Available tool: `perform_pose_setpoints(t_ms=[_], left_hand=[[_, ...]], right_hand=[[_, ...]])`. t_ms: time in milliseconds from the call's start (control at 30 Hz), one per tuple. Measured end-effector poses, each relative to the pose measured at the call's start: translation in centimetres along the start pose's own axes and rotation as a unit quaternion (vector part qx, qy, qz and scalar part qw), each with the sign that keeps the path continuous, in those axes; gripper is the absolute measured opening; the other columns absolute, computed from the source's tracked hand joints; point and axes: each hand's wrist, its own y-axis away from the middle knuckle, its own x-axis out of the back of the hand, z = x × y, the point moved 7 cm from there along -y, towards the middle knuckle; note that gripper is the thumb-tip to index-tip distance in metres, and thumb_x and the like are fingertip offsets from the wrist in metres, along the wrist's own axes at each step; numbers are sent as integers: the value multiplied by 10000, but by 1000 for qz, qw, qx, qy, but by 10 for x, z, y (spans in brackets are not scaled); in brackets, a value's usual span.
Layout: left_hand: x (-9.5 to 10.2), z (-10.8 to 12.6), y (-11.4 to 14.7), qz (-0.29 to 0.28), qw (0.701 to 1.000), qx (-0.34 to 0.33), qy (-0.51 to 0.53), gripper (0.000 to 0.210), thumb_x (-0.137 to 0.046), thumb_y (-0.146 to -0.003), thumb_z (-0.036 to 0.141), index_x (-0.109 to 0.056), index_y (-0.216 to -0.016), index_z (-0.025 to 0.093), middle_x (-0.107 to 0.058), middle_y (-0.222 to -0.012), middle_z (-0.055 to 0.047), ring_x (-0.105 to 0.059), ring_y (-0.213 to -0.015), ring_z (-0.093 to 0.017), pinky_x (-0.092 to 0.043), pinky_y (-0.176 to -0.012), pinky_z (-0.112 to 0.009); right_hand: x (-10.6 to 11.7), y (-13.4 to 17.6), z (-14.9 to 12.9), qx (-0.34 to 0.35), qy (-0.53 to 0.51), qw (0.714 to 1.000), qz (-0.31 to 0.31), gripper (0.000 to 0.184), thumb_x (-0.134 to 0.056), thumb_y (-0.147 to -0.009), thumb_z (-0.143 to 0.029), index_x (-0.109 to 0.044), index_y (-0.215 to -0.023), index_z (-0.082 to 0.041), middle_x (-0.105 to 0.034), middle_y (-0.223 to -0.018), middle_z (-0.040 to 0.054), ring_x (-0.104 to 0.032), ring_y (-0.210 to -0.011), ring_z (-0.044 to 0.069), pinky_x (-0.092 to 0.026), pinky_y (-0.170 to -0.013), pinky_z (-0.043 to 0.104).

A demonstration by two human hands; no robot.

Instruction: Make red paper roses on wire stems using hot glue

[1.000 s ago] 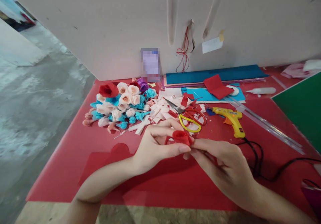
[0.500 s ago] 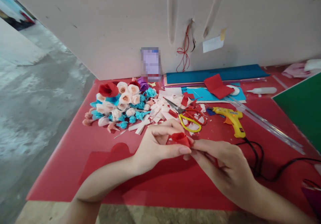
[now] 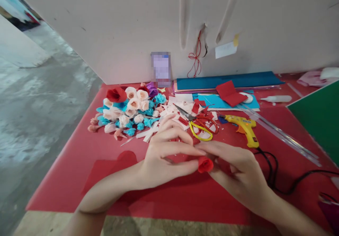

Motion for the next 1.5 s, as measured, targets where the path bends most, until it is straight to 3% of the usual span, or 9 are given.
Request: perform_pose_setpoints(t_ms=[233, 467, 733, 933, 1233, 1433, 1500], left_hand=[[6, 12, 0, 22, 988, -78, -134, 23, -719, -719, 216, -710, -739, 210, -602, -587, -1, -499, -666, -160, -402, -866, -418], [7, 18, -1, 17, 980, -100, -170, 43, -696, -734, 218, -711, -766, 194, -630, -597, -7, -530, -642, -158, -398, -897, -448], [7, 22, -2, 25, 975, -89, -200, 36, -671, -776, 201, -693, -803, 191, -677, -687, -1, -568, -699, -141, -490, -729, -327], [8, 21, 1, 13, 977, -78, -199, 43, -681, -769, 198, -692, -794, 230, -687, -689, 21, -574, -715, -158, -423, -911, -463], [6, 12, 0, -1, 990, -35, -136, 96, -693, -728, 156, -684, -807, 209, -668, -718, 1, -570, -738, -153, -388, -990, -496], [-2, 1, -2, -39, 995, 29, -84, 133, -673, -710, 97, -663, -813, 182, -689, -748, -6, -581, -745, -140, -490, -775, -338], [-4, -1, -2, -48, 995, 40, -74, 133, -674, -717, 101, -661, -821, 184, -690, -748, 1, -579, -748, -132, -486, -772, -322]], right_hand=[[-2, -2, 9, 56, -50, 997, 14, 178, -568, -793, 6, -648, -862, -137, -703, -840, 58, -674, -759, 122, -544, -665, 162], [-1, -3, 4, 118, 49, 991, 29, 198, -498, -898, -107, -651, -772, -115, -703, -787, 71, -676, -706, 103, -533, -633, 132], [3, 4, 2, 134, 124, 981, 61, 213, -489, -912, -140, -662, -787, -124, -714, -814, 77, -685, -765, 101, -520, -726, 123], [2, 9, 1, 150, 144, 977, 47, 187, -483, -905, -117, -660, -845, -122, -713, -846, 85, -680, -781, 115, -525, -703, 165], [2, 11, -3, 148, 190, 970, 40, 120, -517, -867, -76, -600, -926, -140, -673, -794, 42, -628, -661, 126, -480, -583, 231], [4, 13, 0, 120, 185, 975, 30, 123, -560, -844, -69, -584, -940, -142, -650, -793, 27, -599, -691, 112, -467, -631, 221], [4, 12, 2, 99, 185, 978, 16, 96, -556, -849, -75, -588, -904, -146, -638, -768, 22, -588, -685, 109, -452, -617, 218]])
